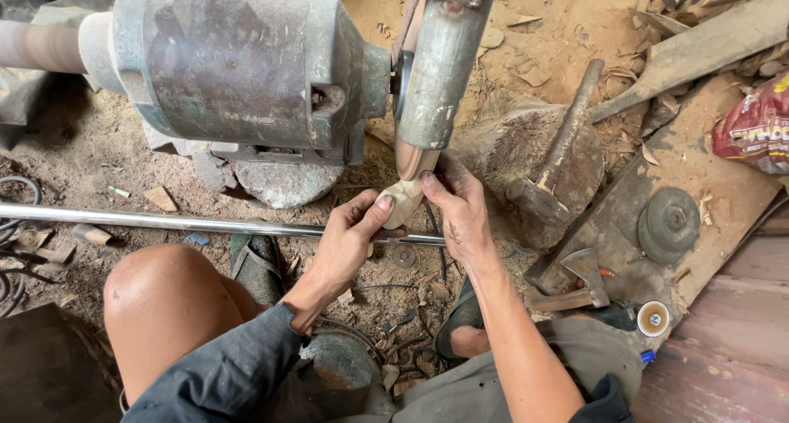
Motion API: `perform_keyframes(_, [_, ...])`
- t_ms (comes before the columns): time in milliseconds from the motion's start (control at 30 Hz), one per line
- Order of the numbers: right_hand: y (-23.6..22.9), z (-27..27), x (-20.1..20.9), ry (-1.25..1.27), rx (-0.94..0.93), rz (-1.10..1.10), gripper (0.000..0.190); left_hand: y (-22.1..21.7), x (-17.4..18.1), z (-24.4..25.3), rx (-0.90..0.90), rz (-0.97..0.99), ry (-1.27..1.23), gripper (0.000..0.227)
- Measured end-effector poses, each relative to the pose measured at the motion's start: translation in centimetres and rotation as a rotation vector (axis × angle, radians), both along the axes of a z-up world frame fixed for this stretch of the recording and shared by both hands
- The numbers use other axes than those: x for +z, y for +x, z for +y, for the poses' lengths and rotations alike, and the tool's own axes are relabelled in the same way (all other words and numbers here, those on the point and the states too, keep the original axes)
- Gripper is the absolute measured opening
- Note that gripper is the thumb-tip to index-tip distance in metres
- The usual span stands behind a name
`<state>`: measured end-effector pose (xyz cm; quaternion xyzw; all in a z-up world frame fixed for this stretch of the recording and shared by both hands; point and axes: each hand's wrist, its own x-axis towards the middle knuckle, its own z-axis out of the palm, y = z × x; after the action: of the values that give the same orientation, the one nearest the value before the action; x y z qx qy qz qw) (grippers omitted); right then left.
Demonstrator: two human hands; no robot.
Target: The person uses an angle grinder to smooth a small wooden piece, then switches to a bench grinder to further shape and finish the same piece. The person repeatedly rotates the wood against the grinding wheels to refine its surface.
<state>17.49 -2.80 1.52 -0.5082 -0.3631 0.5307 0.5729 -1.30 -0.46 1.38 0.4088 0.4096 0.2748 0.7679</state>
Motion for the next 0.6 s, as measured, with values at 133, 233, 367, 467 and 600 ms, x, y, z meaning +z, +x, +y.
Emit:
perform_keyframes(133, [0.0,-0.2,-0.4,-0.026,0.005,0.000,0.064,-0.3,-0.4,-0.4,0.008,-0.042,0.005,0.046])
perform_keyframes(233, [-0.3,-0.8,-0.7,-0.028,0.012,-0.004,0.065,-0.6,-0.8,-1.0,0.017,-0.047,-0.047,0.046])
perform_keyframes(367, [-0.5,-1.2,-1.0,-0.096,-0.001,-0.033,0.066,-0.8,-1.1,-1.4,0.035,-0.069,-0.043,0.048])
perform_keyframes(467, [-0.7,-1.5,-1.1,-0.133,-0.004,-0.031,0.066,-1.1,-1.3,-1.8,0.037,-0.058,-0.064,0.049])
perform_keyframes(600, [-0.8,-1.9,-1.1,-0.117,0.012,-0.047,0.065,-1.4,-1.4,-2.2,0.037,-0.050,-0.075,0.047])
